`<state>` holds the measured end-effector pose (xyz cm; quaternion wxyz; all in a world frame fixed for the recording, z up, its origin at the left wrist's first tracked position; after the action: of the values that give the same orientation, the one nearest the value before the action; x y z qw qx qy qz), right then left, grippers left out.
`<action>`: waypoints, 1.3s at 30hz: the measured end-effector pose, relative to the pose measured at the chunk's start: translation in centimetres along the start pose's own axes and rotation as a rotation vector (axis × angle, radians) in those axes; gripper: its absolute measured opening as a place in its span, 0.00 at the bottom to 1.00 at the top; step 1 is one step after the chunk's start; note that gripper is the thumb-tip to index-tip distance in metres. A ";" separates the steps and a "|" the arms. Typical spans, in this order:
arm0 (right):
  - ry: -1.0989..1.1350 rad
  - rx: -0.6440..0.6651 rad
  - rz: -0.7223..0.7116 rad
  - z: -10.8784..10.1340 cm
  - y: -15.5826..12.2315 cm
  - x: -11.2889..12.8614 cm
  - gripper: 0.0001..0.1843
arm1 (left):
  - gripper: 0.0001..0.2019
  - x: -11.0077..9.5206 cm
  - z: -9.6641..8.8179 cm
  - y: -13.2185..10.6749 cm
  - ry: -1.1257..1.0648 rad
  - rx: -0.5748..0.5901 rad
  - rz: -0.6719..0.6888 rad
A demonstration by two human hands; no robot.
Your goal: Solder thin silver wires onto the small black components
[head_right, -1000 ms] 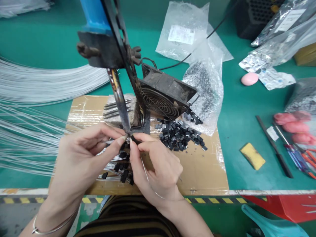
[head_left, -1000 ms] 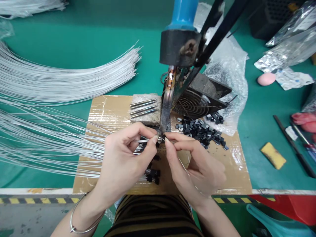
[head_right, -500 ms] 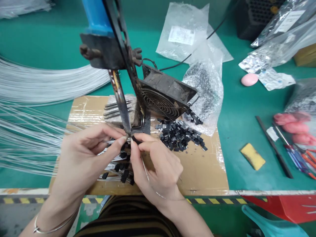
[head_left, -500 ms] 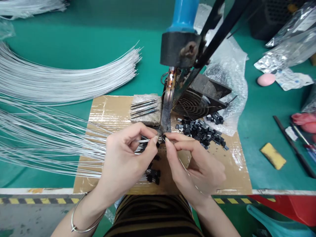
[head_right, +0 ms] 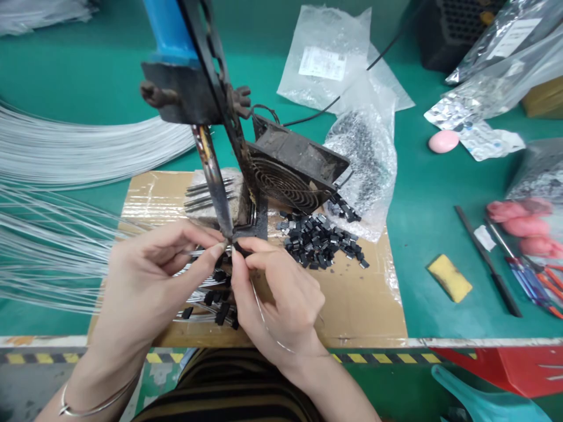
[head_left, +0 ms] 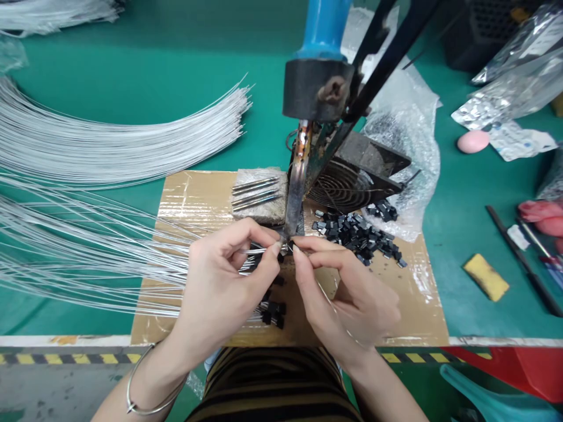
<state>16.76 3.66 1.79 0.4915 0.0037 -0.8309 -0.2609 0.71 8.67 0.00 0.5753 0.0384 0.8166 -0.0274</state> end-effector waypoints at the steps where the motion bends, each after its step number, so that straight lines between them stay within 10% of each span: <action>1: 0.001 0.002 0.000 0.0 -0.1 0.0 0.10 | 0.05 0.1 0.0 0.0 0.002 0.003 -0.002; 11: 0.087 0.026 0.108 -0.1 -0.7 -1.3 0.10 | 0.05 -0.1 0.0 -0.4 0.076 0.036 0.035; 15: 0.120 -0.154 0.352 -2.7 -0.7 -4.1 0.03 | 0.06 -0.8 -0.9 -1.5 0.366 0.004 0.251; 19: 0.439 -0.281 0.473 -7.3 -0.9 -8.4 0.18 | 0.14 -0.6 -1.7 -3.4 0.610 -0.043 0.541; 22: 0.419 -0.104 0.594 -9.7 -1.4 -12.3 0.32 | 0.16 1.1 -2.9 -3.8 0.588 -0.101 0.500; 26: 0.205 -0.320 0.566 -13.3 -2.6 -14.3 0.31 | 0.12 2.5 -3.7 -3.7 0.512 -0.112 0.368; 30: 0.087 -0.326 0.650 -10.7 -3.4 -13.3 0.35 | 0.10 2.6 -5.0 -3.3 0.422 -0.112 0.266; 39: 0.141 -0.229 0.581 -7.8 -2.8 -12.3 0.35 | 0.06 3.9 -9.9 7.8 0.804 -0.196 0.331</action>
<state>28.82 1.13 -6.42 0.5991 -0.2709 -0.7263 -0.2005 -9.13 17.46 -0.36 0.2096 0.1214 0.9570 0.1596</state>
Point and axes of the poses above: each hand's wrist, its own y-axis towards the middle knuckle, its own z-axis out of the palm, x = y × z, the point moved 8 cm from there along y, towards the middle knuckle, and after that the axes turned 5 degrees about z, right-handed, at the moved point
